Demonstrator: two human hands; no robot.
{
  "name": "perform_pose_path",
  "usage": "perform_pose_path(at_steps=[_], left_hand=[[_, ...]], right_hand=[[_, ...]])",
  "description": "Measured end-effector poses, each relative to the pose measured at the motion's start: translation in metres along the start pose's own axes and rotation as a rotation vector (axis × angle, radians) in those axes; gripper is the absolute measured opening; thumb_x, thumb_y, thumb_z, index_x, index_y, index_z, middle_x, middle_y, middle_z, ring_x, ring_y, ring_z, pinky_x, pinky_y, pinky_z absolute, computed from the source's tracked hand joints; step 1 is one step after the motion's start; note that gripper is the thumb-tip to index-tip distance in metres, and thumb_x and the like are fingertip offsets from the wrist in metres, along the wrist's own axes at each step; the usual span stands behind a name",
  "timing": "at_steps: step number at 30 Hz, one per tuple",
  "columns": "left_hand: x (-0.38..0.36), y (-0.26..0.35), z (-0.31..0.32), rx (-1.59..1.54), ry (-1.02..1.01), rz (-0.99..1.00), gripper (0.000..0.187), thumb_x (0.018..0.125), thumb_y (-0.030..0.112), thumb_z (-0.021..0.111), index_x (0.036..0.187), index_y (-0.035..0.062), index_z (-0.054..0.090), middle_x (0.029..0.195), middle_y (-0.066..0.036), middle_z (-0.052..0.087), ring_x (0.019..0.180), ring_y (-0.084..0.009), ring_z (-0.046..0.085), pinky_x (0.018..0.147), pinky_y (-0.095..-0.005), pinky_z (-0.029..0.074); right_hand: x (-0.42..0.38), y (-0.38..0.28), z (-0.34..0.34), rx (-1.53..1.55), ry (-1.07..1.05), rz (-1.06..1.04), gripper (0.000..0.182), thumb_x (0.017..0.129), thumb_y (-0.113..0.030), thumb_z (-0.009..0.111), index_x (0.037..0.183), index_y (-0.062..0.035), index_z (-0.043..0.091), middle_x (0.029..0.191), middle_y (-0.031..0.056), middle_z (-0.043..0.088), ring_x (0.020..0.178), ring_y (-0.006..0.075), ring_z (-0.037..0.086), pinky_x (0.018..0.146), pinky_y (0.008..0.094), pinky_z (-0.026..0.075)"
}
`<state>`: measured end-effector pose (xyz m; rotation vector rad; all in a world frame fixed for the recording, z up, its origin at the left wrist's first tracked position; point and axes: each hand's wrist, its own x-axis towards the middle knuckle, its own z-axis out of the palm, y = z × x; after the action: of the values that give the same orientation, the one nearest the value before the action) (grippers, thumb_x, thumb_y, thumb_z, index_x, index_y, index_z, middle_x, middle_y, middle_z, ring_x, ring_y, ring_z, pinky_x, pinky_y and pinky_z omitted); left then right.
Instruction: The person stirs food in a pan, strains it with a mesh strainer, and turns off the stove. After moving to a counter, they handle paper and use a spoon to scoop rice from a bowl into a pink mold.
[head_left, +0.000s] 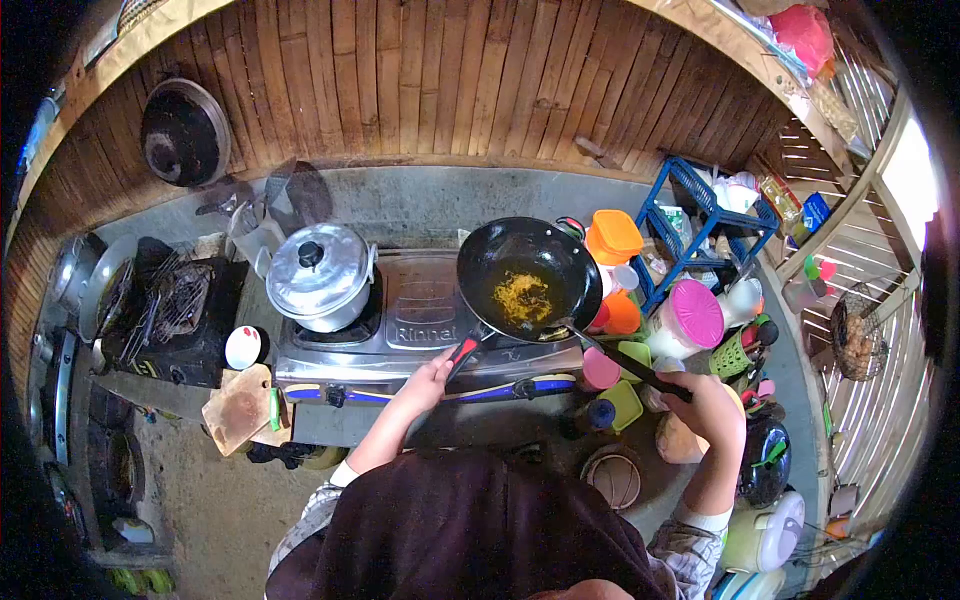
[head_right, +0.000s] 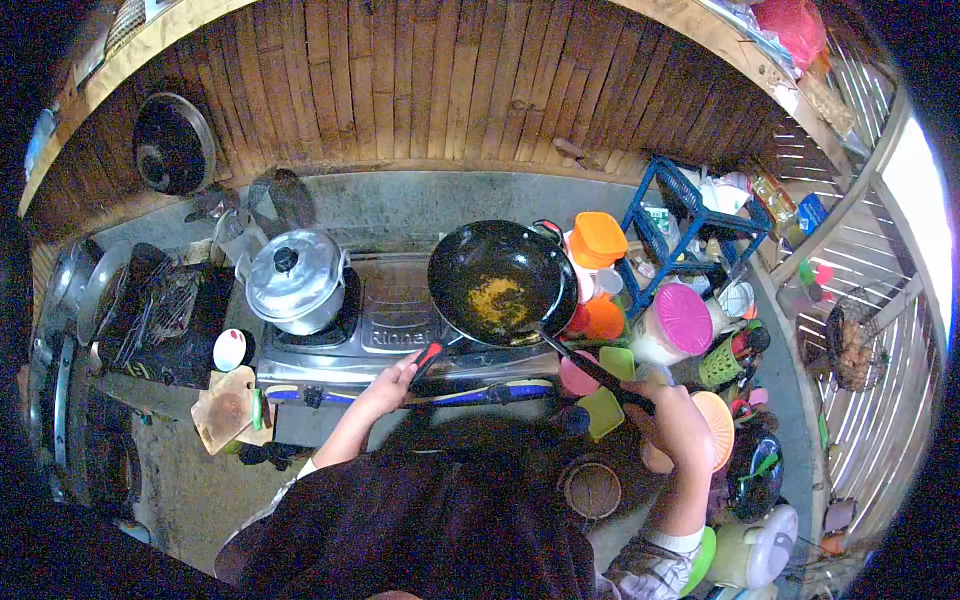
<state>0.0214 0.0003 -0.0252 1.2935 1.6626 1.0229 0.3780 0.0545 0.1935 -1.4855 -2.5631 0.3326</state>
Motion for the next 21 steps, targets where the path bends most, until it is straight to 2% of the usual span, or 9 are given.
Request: perform_pose_path(at_steps=[2,7,9,11,15,17,18,20,21], left_hand=[[-0.002,0.008,-0.002,-0.031,-0.024,-0.079,0.038,0.094,0.025,0.036,0.132,0.0196,0.039,0.065,-0.004,0.053,0.049,-0.0109,0.044,0.051,-0.0265,0.041],[-0.003,0.014,-0.003,-0.022,-0.037,-0.118,0.038,0.094,0.026,0.036,0.132,0.0207,0.039,0.064,-0.004,0.052,0.050,-0.0109,0.044,0.051,-0.0264,0.041],[-0.004,0.017,-0.004,-0.019,-0.052,-0.137,0.038,0.094,0.026,0.036,0.132,0.0210,0.039,0.064,-0.004,0.052,0.050,-0.0108,0.044,0.051,-0.0263,0.041],[-0.003,0.014,-0.003,-0.039,-0.047,-0.134,0.038,0.094,0.025,0.036,0.131,0.0214,0.039,0.063,-0.003,0.051,0.049,-0.0104,0.043,0.050,-0.0258,0.040],[-0.002,0.010,-0.003,-0.054,-0.066,-0.163,0.038,0.094,0.025,0.036,0.131,0.0201,0.039,0.070,-0.005,0.056,0.054,-0.0124,0.046,0.056,-0.0267,0.042],[0.002,-0.005,0.002,-0.033,-0.017,0.006,0.038,0.094,0.023,0.036,0.131,0.0145,0.039,0.093,-0.012,0.061,0.076,-0.0191,0.057,0.075,-0.0291,0.044],[0.002,-0.002,0.001,-0.034,-0.013,0.005,0.038,0.094,0.023,0.036,0.131,0.0145,0.039,0.093,-0.012,0.061,0.076,-0.0191,0.057,0.075,-0.0291,0.044],[0.000,0.006,-0.002,-0.137,-0.067,0.009,0.039,0.094,0.022,0.036,0.130,0.0051,0.038,0.128,-0.015,0.045,0.122,-0.0222,0.038,0.101,-0.0282,0.025],[0.000,0.004,-0.001,-0.137,-0.065,0.009,0.039,0.094,0.022,0.036,0.130,0.0051,0.038,0.128,-0.015,0.045,0.122,-0.0222,0.038,0.101,-0.0282,0.025]], right_hand=[[0.000,0.000,0.001,0.005,-0.001,0.000,0.031,0.070,-0.011,0.065,0.100,-0.0075,0.063,0.084,0.0179,0.063,0.073,0.0317,0.062,0.067,0.0347,0.048],[0.006,0.001,0.009,0.060,-0.046,0.021,0.032,0.071,-0.012,0.065,0.102,-0.0071,0.063,0.083,0.0188,0.062,0.074,0.0325,0.061,0.067,0.0343,0.048],[0.011,0.010,0.023,0.102,0.020,-0.076,0.033,0.071,-0.012,0.065,0.103,-0.0065,0.062,0.083,0.0196,0.062,0.076,0.0317,0.062,0.069,0.0346,0.047],[0.017,0.005,0.027,0.136,-0.014,-0.064,0.033,0.071,-0.012,0.065,0.103,-0.0061,0.062,0.084,0.0198,0.062,0.077,0.0317,0.062,0.070,0.0351,0.047],[0.037,-0.001,0.044,0.076,-0.055,-0.035,0.033,0.072,-0.011,0.064,0.104,-0.0052,0.061,0.086,0.0195,0.062,0.079,0.0328,0.061,0.071,0.0366,0.047],[0.044,-0.017,0.047,0.066,-0.020,-0.061,0.032,0.072,-0.010,0.063,0.104,-0.0048,0.061,0.087,0.0194,0.062,0.079,0.0333,0.061,0.072,0.0368,0.047],[0.047,-0.022,0.048,0.058,0.017,-0.085,0.031,0.073,-0.010,0.062,0.104,-0.0045,0.061,0.088,0.0193,0.062,0.080,0.0338,0.061,0.072,0.0370,0.047],[0.058,-0.021,0.059,0.143,0.018,-0.092,0.031,0.073,-0.009,0.062,0.104,-0.0045,0.061,0.088,0.0195,0.062,0.080,0.0339,0.061,0.072,0.0373,0.047],[0.065,-0.017,0.067,0.229,0.020,-0.095,0.032,0.073,-0.008,0.061,0.104,-0.0046,0.061,0.087,0.0197,0.062,0.080,0.0341,0.061,0.071,0.0376,0.047]])
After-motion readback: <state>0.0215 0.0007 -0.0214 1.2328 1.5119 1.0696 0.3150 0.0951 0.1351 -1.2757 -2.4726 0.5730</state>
